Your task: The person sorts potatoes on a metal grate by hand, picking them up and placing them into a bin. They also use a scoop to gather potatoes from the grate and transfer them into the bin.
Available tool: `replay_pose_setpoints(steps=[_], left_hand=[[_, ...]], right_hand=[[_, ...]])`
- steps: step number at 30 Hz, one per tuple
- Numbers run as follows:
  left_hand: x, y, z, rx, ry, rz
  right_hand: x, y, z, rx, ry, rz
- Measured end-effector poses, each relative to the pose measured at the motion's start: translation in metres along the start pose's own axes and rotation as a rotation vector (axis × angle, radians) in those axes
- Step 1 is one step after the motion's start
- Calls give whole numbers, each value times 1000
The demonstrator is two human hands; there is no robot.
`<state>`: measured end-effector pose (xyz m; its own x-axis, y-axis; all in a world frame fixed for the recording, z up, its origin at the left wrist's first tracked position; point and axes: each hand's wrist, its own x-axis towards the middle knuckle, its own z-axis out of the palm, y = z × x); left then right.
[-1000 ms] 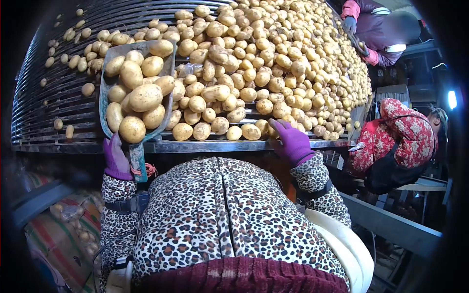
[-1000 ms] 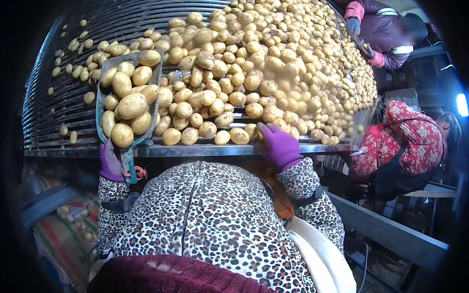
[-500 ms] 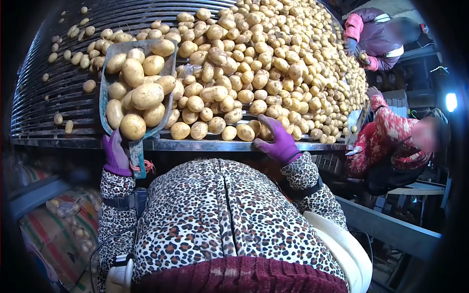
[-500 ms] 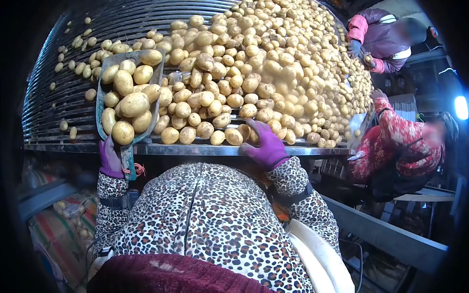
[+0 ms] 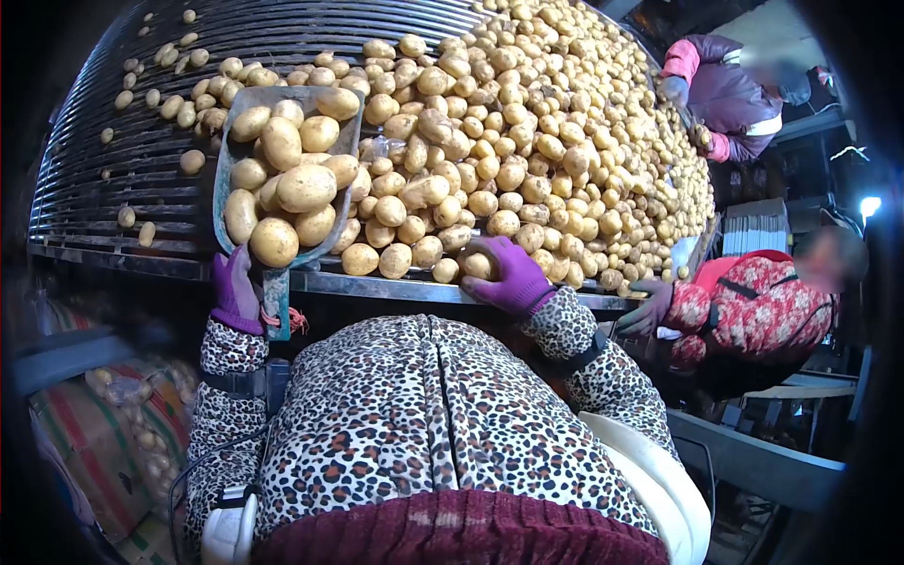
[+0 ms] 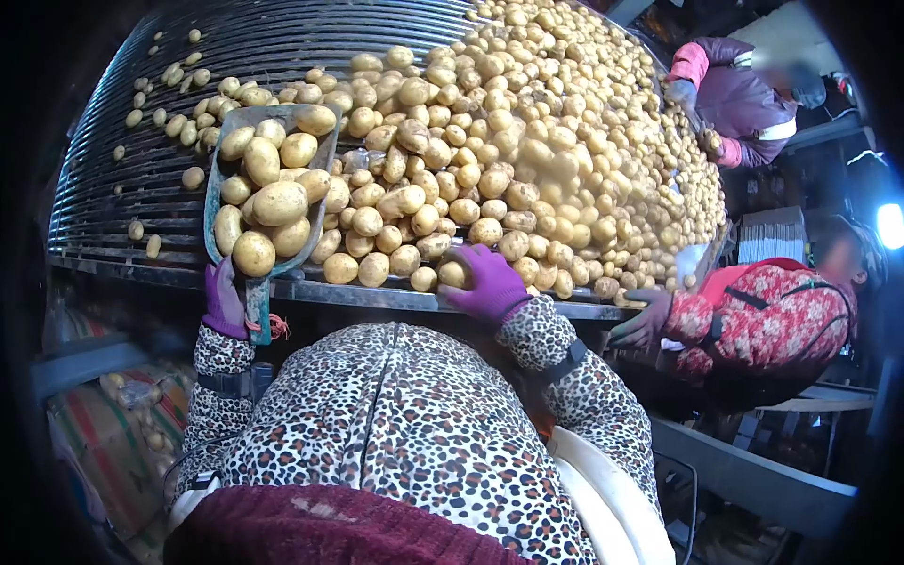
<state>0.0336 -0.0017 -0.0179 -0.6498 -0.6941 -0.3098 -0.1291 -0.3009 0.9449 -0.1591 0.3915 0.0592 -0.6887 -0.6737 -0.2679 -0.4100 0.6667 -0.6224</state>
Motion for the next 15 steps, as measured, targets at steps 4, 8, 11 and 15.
replay_pose_setpoints(steps=[4, 8, 11, 15], left_hand=[[-1, 0, -1, 11, -43, -12], [-3, 3, 3, 111, 7, 113], [-7, 10, 5, -8, -12, -1], [-23, 36, 31, -37, 27, 19]], right_hand=[[-1, 1, -11, 13, -139, -100], [6, 17, -3, 245, -160, -117], [4, 12, -9, 765, -137, 126], [21, 6, -27, 904, 32, 83]])
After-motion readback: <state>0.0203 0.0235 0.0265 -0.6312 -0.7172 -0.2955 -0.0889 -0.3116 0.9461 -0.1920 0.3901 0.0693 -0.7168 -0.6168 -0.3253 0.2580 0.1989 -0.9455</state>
